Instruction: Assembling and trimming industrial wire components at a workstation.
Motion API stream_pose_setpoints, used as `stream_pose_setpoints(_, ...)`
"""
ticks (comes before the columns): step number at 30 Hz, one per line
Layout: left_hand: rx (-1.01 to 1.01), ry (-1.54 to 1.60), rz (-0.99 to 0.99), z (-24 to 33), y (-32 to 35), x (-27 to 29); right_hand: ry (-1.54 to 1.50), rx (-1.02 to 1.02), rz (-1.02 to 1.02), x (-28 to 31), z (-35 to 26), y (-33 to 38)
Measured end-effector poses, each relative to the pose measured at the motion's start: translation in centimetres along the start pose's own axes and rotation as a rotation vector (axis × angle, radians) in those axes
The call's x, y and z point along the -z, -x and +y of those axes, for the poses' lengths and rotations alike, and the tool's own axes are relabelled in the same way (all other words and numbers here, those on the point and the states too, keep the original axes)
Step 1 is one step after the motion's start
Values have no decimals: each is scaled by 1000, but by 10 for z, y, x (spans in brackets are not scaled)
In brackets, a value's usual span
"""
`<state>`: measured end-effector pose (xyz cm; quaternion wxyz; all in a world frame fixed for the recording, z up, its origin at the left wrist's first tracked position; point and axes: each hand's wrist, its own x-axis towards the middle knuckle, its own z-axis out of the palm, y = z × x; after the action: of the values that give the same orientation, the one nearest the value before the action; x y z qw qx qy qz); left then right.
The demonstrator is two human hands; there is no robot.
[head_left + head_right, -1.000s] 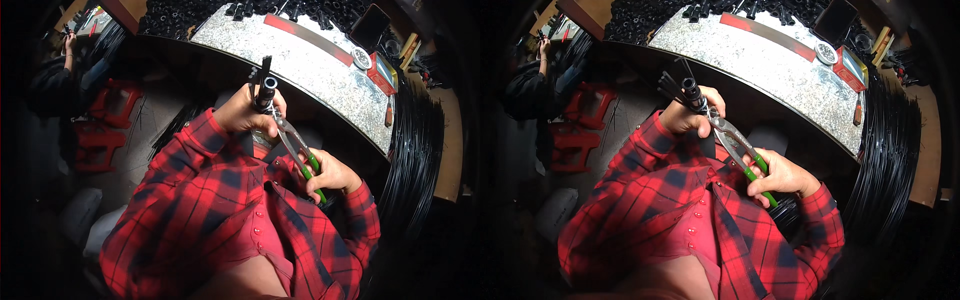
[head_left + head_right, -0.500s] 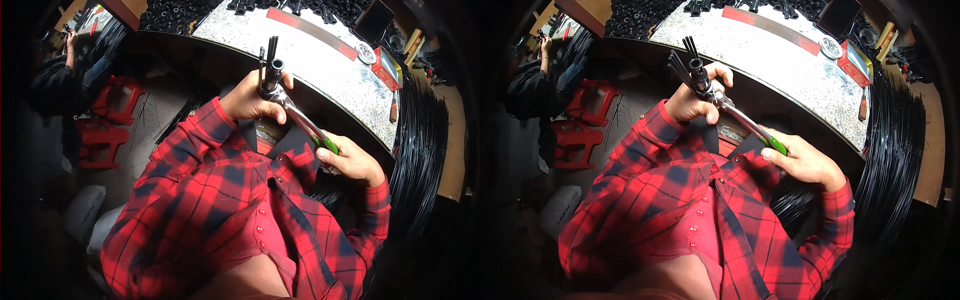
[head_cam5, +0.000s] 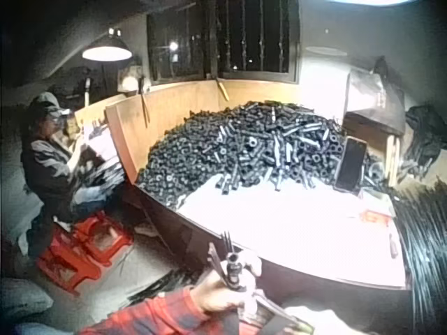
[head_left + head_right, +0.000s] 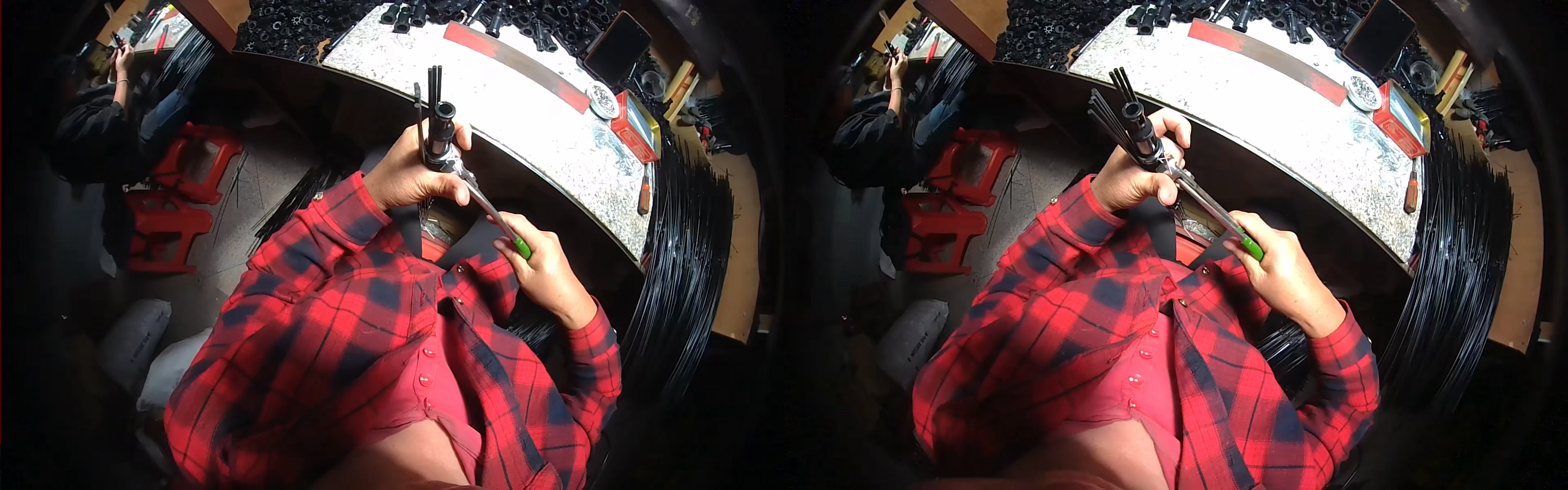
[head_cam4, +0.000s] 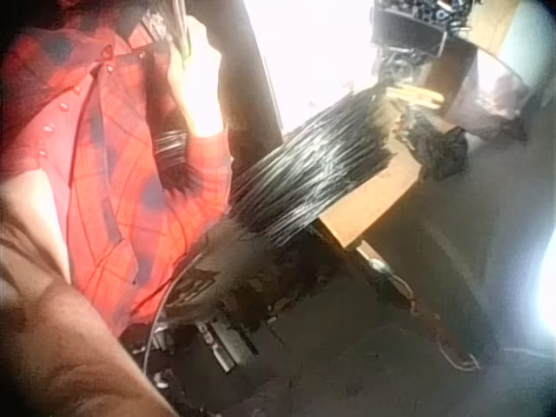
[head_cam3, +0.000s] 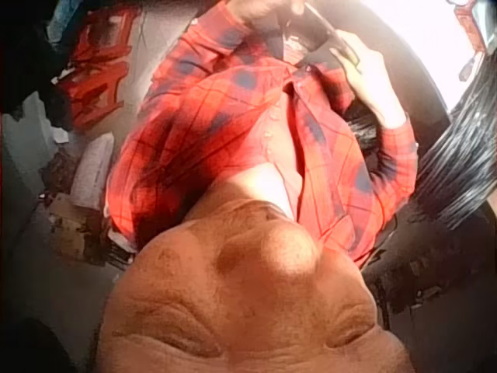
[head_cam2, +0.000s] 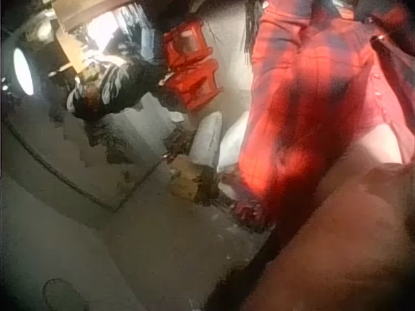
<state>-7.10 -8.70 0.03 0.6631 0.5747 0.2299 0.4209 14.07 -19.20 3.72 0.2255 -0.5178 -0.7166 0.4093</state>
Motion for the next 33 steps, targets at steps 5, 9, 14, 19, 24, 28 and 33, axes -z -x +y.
stream_pose_setpoints(5,9,-39,-88,4,-4,1,444,163,201,17,-2,9)
stream_pose_setpoints(9,83,3,-157,3,-4,2,814,169,248,28,-17,14)
stream_pose_setpoints(14,54,-45,-212,2,-5,-6,993,195,273,34,-27,21)
stream_pose_setpoints(19,29,-121,-176,-1,-3,-14,1140,218,268,36,-25,23)
stream_pose_setpoints(24,45,-70,-159,-6,-1,-9,1006,187,172,33,-22,17)
stream_pose_setpoints(28,-64,-118,-131,-8,-2,-1,722,215,123,23,-10,8)
stream_pose_setpoints(33,-78,327,-139,-1,3,5,206,-12,147,18,-9,10)
